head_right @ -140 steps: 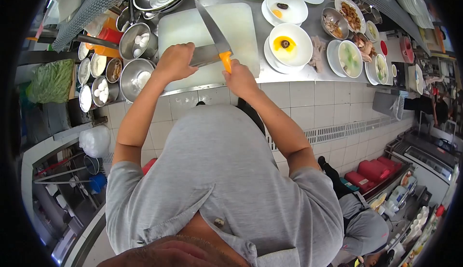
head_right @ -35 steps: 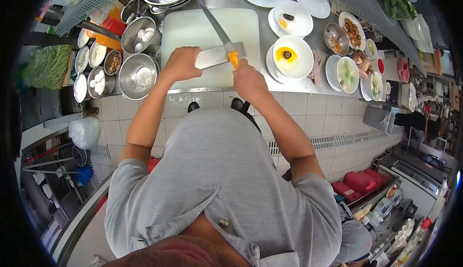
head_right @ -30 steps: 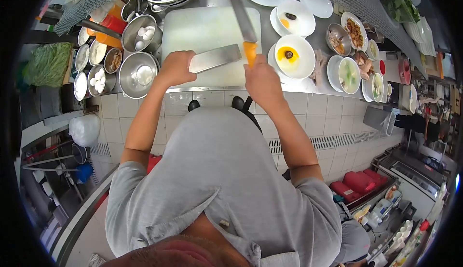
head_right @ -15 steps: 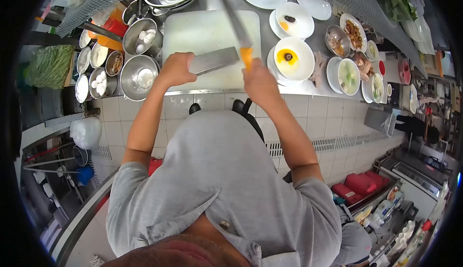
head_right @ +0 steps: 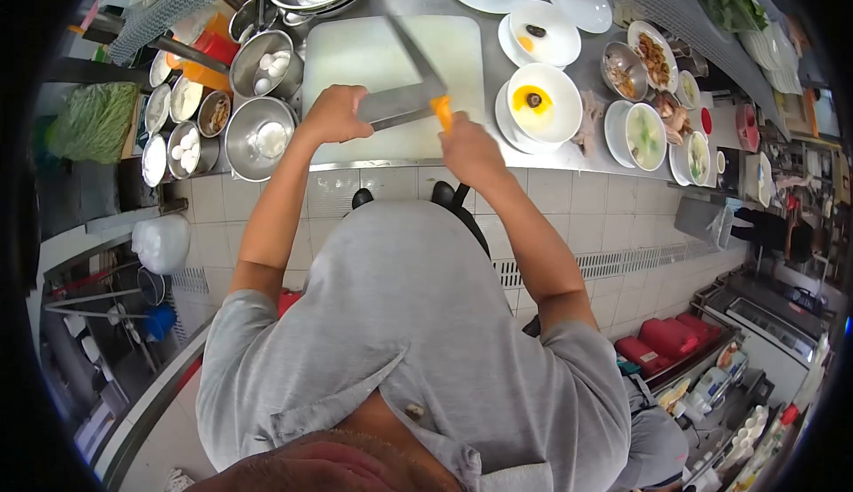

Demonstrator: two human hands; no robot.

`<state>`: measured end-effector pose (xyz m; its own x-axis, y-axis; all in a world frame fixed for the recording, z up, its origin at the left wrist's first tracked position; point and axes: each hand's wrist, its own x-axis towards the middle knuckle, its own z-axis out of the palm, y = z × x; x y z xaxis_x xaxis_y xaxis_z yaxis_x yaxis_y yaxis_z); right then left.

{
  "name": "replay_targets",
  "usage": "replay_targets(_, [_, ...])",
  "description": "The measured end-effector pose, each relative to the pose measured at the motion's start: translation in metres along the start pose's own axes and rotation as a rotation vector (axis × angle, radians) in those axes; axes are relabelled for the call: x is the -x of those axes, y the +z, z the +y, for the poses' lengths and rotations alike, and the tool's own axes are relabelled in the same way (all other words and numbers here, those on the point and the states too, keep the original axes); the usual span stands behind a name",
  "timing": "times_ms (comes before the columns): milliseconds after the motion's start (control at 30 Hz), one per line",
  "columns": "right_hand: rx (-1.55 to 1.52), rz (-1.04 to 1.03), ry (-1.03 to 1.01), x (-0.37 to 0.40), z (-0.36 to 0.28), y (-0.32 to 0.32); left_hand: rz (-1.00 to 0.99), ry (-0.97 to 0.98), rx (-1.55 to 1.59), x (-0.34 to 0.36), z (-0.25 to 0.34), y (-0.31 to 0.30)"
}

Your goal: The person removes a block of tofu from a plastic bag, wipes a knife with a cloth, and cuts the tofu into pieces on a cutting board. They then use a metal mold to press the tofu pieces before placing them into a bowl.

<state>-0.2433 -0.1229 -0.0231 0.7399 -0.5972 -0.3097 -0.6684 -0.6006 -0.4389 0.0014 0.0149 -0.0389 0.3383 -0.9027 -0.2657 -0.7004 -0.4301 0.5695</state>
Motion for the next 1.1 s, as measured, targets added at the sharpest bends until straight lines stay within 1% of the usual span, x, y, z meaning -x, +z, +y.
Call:
replay_targets(100, [-0.073, 0.173, -0.045, 0.017, 0.003, -0.034, -0.087, -0.044, 0.253, 0.005, -0.009, -0.01])
replay_targets(167, [-0.121, 0.26, -0.08, 0.019, 0.01, -0.047, -0.237, -0.155, 0.847, -0.002, -0.037, 0.004])
replay_targets(200, [-0.119, 0.262, -0.083, 0.019, 0.017, -0.047, -0.318, -0.209, 1.143, -0.004, -0.051, 0.015])
replay_targets(233, [-0.118, 0.265, -0.084, 0.019, 0.024, -0.043, -0.422, -0.149, 1.288, -0.002, -0.054, 0.016])
replay_targets(267, [-0.117, 0.267, -0.085, 0.018, 0.029, -0.038, -0.437, -0.144, 1.379, 0.001, -0.056, 0.018])
replay_targets(333, [-0.282, 0.175, 0.035, 0.024, 0.035, -0.029, -0.467, -0.139, 1.561, 0.012, -0.06, 0.023])
replay_targets(367, [-0.363, 0.126, 0.095, 0.03, 0.036, -0.027, -0.508, -0.111, 1.583, 0.012, -0.067, 0.026])
replay_targets(467, [-0.513, 0.016, 0.15, 0.046, 0.037, -0.026, -0.513, -0.131, 1.645, 0.019, -0.068, 0.027])
replay_targets(567, [-0.579, 0.008, 0.121, 0.059, 0.045, -0.025, -0.516, -0.212, 1.644, 0.027, -0.061, 0.023])
replay_targets(667, [-0.635, 0.056, 0.072, 0.067, 0.068, -0.014, -0.609, -0.317, 1.687, 0.023, -0.068, 0.033])
replay_targets(767, [-0.221, 0.18, 0.055, 0.062, 0.084, -0.011, -0.796, -0.268, 1.593, 0.012, -0.072, 0.037])
replay_targets(867, [-0.385, 0.229, 0.119, 0.065, 0.077, -0.006, -0.826, -0.469, 1.48, -0.004, -0.071, 0.039])
replay_targets(967, [-0.328, 0.205, 0.079, 0.074, 0.068, -0.024, -0.838, -0.313, 1.576, -0.016, -0.072, 0.023])
replay_targets(1067, [-0.249, 0.111, -0.009, 0.079, 0.076, -0.025, -0.441, -0.41, 1.39, -0.024, -0.064, 0.002])
replay_targets(1100, [-0.225, 0.134, -0.058, 0.079, 0.081, -0.024, -0.252, -0.507, 1.266, -0.033, -0.068, 0.004])
